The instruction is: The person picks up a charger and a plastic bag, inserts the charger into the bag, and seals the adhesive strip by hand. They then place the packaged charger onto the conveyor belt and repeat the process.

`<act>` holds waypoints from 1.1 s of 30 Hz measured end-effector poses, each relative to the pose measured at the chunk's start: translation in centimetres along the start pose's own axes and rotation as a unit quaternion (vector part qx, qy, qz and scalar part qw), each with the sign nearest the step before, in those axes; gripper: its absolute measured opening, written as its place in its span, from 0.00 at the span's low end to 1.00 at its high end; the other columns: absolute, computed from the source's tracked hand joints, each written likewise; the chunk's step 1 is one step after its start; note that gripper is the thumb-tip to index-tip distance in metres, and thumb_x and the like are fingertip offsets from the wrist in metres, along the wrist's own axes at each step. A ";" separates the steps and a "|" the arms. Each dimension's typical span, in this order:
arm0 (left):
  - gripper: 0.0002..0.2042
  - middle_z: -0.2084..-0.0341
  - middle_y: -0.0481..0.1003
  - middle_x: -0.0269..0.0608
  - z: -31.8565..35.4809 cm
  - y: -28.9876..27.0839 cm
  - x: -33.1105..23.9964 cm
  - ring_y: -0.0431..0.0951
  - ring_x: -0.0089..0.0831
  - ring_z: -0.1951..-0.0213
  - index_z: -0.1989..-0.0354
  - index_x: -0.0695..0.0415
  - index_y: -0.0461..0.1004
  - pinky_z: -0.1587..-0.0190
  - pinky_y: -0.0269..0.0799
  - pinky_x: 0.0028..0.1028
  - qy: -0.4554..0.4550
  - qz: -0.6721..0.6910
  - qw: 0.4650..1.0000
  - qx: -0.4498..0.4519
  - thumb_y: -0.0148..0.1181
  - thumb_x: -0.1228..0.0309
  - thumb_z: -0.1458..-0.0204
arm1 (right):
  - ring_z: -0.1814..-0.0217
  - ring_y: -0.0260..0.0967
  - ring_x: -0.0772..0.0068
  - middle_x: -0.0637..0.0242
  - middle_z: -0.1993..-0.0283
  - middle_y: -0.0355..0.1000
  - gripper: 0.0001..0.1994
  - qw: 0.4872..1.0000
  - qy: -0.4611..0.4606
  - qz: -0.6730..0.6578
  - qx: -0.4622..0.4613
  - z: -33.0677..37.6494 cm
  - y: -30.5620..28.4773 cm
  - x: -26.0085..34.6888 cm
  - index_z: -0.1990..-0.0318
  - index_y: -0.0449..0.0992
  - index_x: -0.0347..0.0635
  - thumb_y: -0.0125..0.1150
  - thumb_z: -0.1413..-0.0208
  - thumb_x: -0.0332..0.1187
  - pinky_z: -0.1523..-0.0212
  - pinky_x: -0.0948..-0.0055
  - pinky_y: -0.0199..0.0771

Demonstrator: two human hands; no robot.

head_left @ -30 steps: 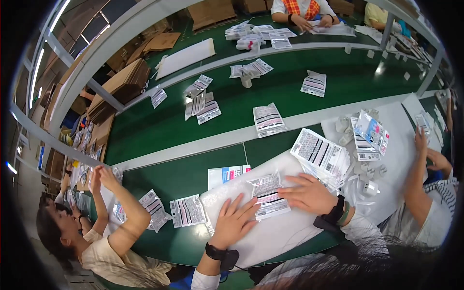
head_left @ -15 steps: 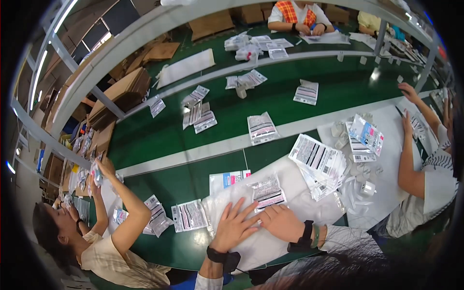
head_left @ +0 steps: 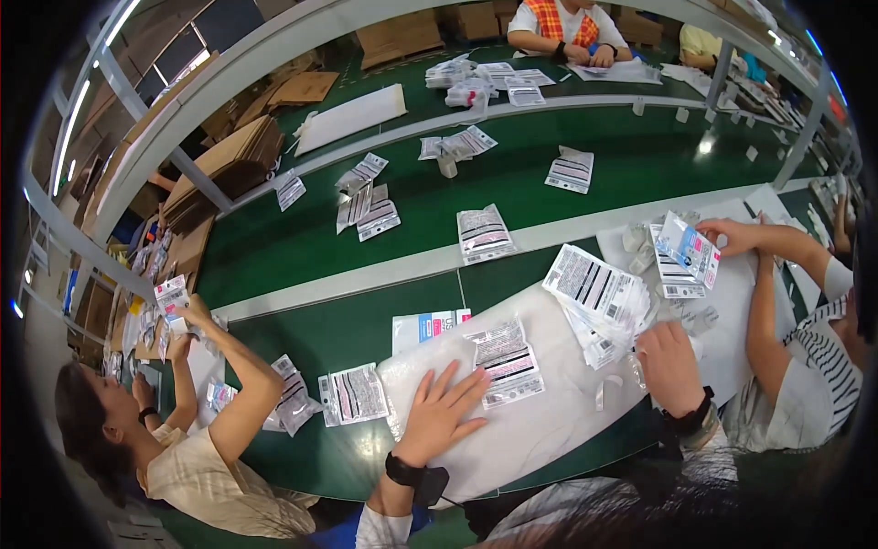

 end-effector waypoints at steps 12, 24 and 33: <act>0.29 0.32 0.65 0.25 -0.9 -0.2 0.3 0.59 0.42 0.30 0.35 0.41 0.71 0.32 0.51 0.48 0.020 0.026 0.999 -0.004 0.64 0.53 0.47 | 0.37 0.68 0.67 0.70 0.45 0.76 0.27 0.929 -0.206 -0.280 0.128 -4.3 10.1 9.4 0.40 0.76 0.53 0.62 0.51 0.30 0.39 0.65 0.59; 0.21 0.45 0.75 0.25 -2.5 0.1 0.9 0.69 0.39 0.40 0.49 0.42 0.79 0.38 0.57 0.44 -0.062 0.075 0.986 -0.135 0.71 0.61 0.54 | 0.39 0.67 0.67 0.72 0.44 0.73 0.26 0.944 -0.131 -0.290 0.082 -3.9 8.6 9.3 0.41 0.77 0.55 0.70 0.50 0.38 0.41 0.63 0.59; 0.13 0.50 0.76 0.31 -2.4 -1.3 0.6 0.73 0.35 0.45 0.59 0.43 0.82 0.42 0.59 0.41 -0.083 0.058 0.979 -0.177 0.72 0.66 0.55 | 0.43 0.68 0.68 0.73 0.49 0.74 0.20 0.959 -0.157 -0.234 0.026 -4.0 7.7 9.4 0.47 0.80 0.54 0.70 0.51 0.36 0.46 0.65 0.64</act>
Point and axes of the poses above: each hand's wrist, its own z-axis away from the middle knuckle, its own y-axis out of the palm, x = y × z, the point moved 9 cm from there along -z, towards the middle knuckle
